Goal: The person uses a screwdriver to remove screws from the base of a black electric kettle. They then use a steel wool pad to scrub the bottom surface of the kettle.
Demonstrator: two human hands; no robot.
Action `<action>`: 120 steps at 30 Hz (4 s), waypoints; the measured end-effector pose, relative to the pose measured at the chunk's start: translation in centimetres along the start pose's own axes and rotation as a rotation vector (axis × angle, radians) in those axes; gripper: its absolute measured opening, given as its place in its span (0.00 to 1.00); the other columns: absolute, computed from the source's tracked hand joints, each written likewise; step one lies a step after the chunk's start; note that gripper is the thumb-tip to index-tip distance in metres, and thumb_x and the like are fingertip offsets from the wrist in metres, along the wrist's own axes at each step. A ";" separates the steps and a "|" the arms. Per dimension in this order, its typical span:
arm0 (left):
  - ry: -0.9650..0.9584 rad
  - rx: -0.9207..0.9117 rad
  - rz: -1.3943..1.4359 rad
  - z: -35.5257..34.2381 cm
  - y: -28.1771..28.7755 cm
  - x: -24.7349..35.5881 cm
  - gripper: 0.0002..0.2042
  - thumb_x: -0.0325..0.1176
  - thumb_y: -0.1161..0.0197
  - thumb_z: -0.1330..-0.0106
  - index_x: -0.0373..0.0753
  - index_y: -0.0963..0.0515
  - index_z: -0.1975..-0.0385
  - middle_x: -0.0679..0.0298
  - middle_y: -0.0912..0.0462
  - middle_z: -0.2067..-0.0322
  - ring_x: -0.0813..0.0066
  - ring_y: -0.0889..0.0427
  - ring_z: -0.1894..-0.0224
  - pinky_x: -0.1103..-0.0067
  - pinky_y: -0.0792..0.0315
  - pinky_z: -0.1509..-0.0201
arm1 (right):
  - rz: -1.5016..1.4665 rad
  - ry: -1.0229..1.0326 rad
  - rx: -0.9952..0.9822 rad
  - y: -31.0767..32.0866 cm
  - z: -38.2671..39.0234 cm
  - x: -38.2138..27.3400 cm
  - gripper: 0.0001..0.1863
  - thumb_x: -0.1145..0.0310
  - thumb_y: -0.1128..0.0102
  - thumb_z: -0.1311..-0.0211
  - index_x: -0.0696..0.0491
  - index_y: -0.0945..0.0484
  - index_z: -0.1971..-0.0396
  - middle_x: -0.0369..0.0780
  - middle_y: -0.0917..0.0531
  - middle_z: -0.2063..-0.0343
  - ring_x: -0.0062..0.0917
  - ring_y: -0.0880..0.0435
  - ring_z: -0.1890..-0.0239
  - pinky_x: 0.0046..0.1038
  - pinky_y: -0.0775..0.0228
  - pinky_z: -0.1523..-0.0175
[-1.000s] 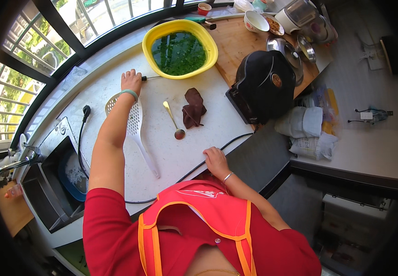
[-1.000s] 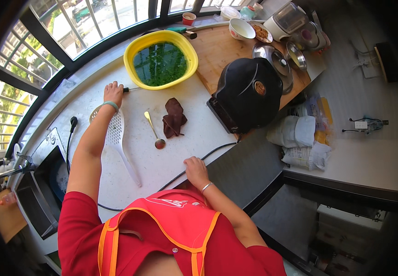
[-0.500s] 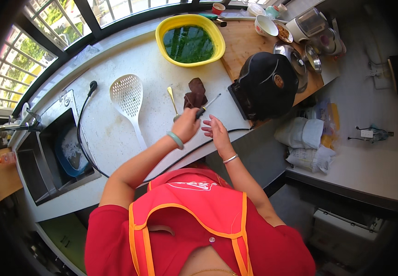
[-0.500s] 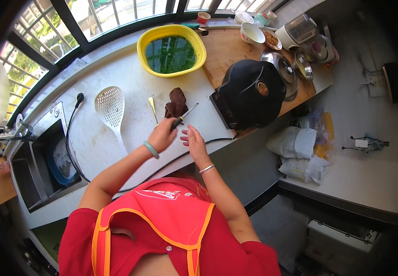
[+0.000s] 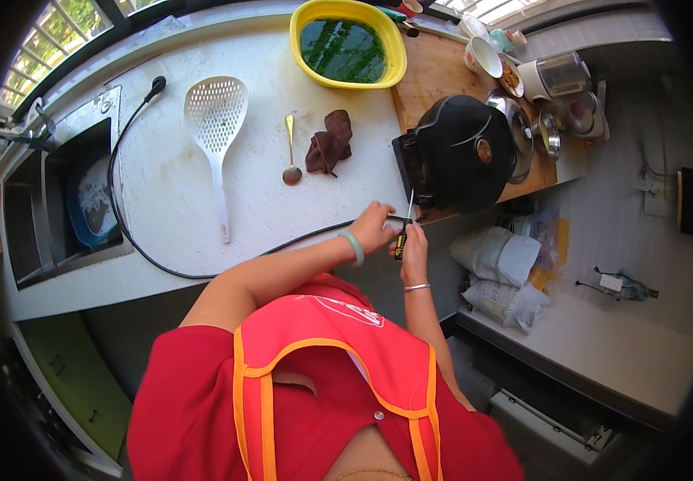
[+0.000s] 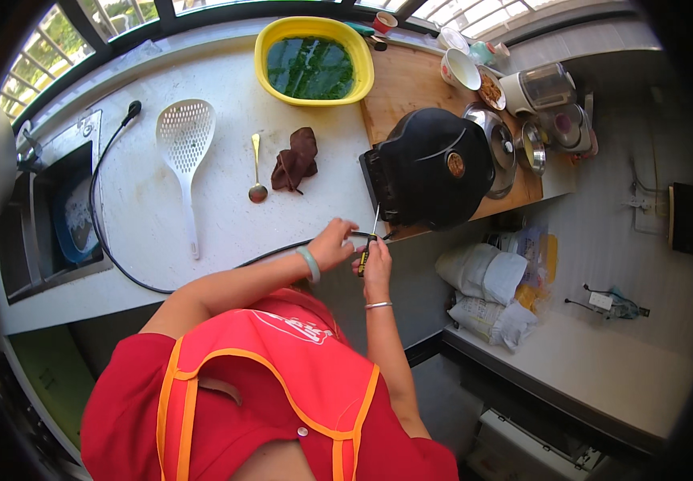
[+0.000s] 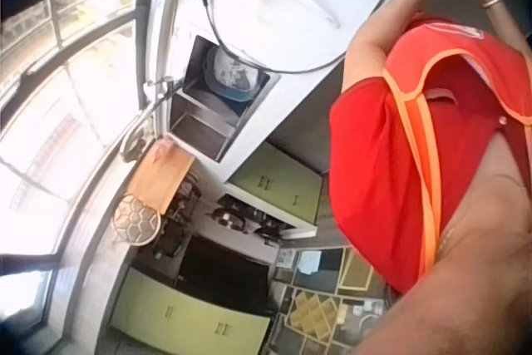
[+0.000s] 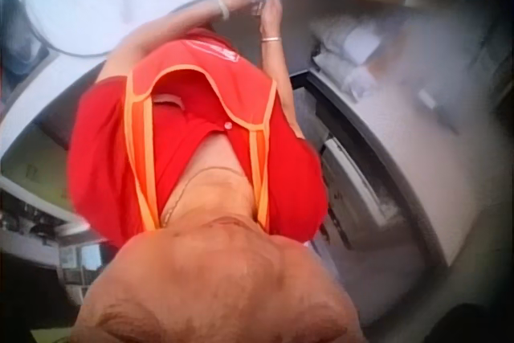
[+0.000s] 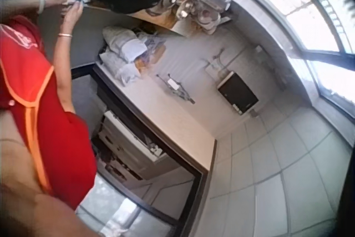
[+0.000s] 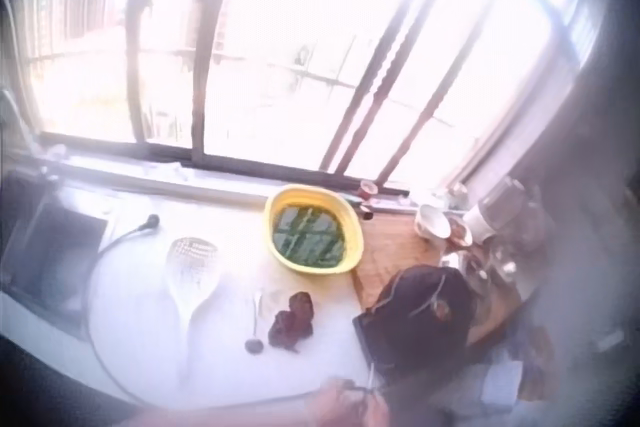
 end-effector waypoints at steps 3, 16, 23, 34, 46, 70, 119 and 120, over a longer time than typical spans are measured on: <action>-0.089 0.204 -0.009 -4.4 2.7 0.1 0.29 0.24 0.45 0.49 0.31 0.42 0.43 0.45 0.35 0.52 0.52 0.32 0.49 0.70 0.36 0.43 | -0.024 0.016 -0.079 0.9 -1.3 -0.4 0.16 0.66 0.50 0.38 0.58 0.33 0.54 0.36 0.26 0.74 0.15 0.30 0.87 0.16 0.38 0.85; -0.066 0.126 0.347 -15.9 2.5 -5.0 0.34 0.27 0.37 0.47 0.40 0.43 0.39 0.48 0.39 0.41 0.54 0.41 0.38 0.70 0.46 0.34 | -0.066 0.027 -0.019 2.3 -3.2 -0.7 0.15 0.69 0.51 0.37 0.57 0.32 0.51 0.38 0.21 0.73 0.14 0.28 0.80 0.15 0.38 0.84; 0.055 -0.076 0.944 -15.2 -0.3 -5.9 0.36 0.26 0.38 0.42 0.54 0.50 0.36 0.59 0.29 0.51 0.70 0.27 0.54 0.75 0.28 0.54 | -0.230 0.018 0.041 1.9 -2.5 -0.6 0.16 0.70 0.48 0.38 0.55 0.33 0.50 0.38 0.24 0.73 0.16 0.28 0.83 0.15 0.39 0.86; -0.149 -0.065 1.026 -15.2 0.0 -5.9 0.38 0.25 0.38 0.42 0.53 0.53 0.36 0.59 0.29 0.49 0.72 0.28 0.49 0.77 0.29 0.52 | -0.365 0.001 0.042 0.5 -2.1 0.4 0.15 0.66 0.51 0.35 0.53 0.33 0.50 0.39 0.26 0.73 0.16 0.32 0.83 0.14 0.42 0.86; 0.003 -0.127 1.066 -14.7 -1.0 -6.3 0.33 0.29 0.44 0.37 0.57 0.53 0.35 0.63 0.29 0.50 0.76 0.29 0.53 0.77 0.30 0.57 | -0.510 0.038 -0.028 -0.9 -4.3 -0.7 0.15 0.67 0.50 0.35 0.53 0.33 0.50 0.40 0.26 0.73 0.17 0.32 0.84 0.15 0.43 0.86; 0.052 -0.129 1.089 -15.0 -1.2 -7.0 0.25 0.31 0.50 0.33 0.55 0.48 0.37 0.64 0.27 0.54 0.78 0.27 0.57 0.77 0.27 0.60 | -0.468 0.025 -0.024 -2.4 -4.8 -0.3 0.17 0.66 0.50 0.35 0.55 0.34 0.49 0.39 0.26 0.73 0.17 0.31 0.82 0.14 0.43 0.85; 0.281 -0.310 1.559 -15.6 -0.5 -7.5 0.21 0.43 0.58 0.32 0.48 0.38 0.40 0.72 0.31 0.45 0.79 0.26 0.58 0.81 0.32 0.53 | -0.339 -0.142 0.020 -10.9 -7.0 -3.6 0.21 0.56 0.61 0.31 0.47 0.40 0.42 0.33 0.32 0.79 0.14 0.37 0.87 0.16 0.45 0.85; 0.280 -0.287 1.551 -15.7 -0.4 -7.5 0.21 0.44 0.59 0.32 0.49 0.38 0.40 0.72 0.31 0.45 0.79 0.26 0.57 0.80 0.32 0.53 | -0.309 -0.149 -0.002 -10.6 -6.8 -3.4 0.21 0.56 0.61 0.31 0.47 0.40 0.41 0.33 0.32 0.79 0.14 0.37 0.87 0.16 0.46 0.86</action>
Point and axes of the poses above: each hand's wrist, its own z-axis away from the middle knuckle, its own y-axis out of the back of the hand, x = y × z, the point moved 10 cm from there along -z, towards the middle knuckle
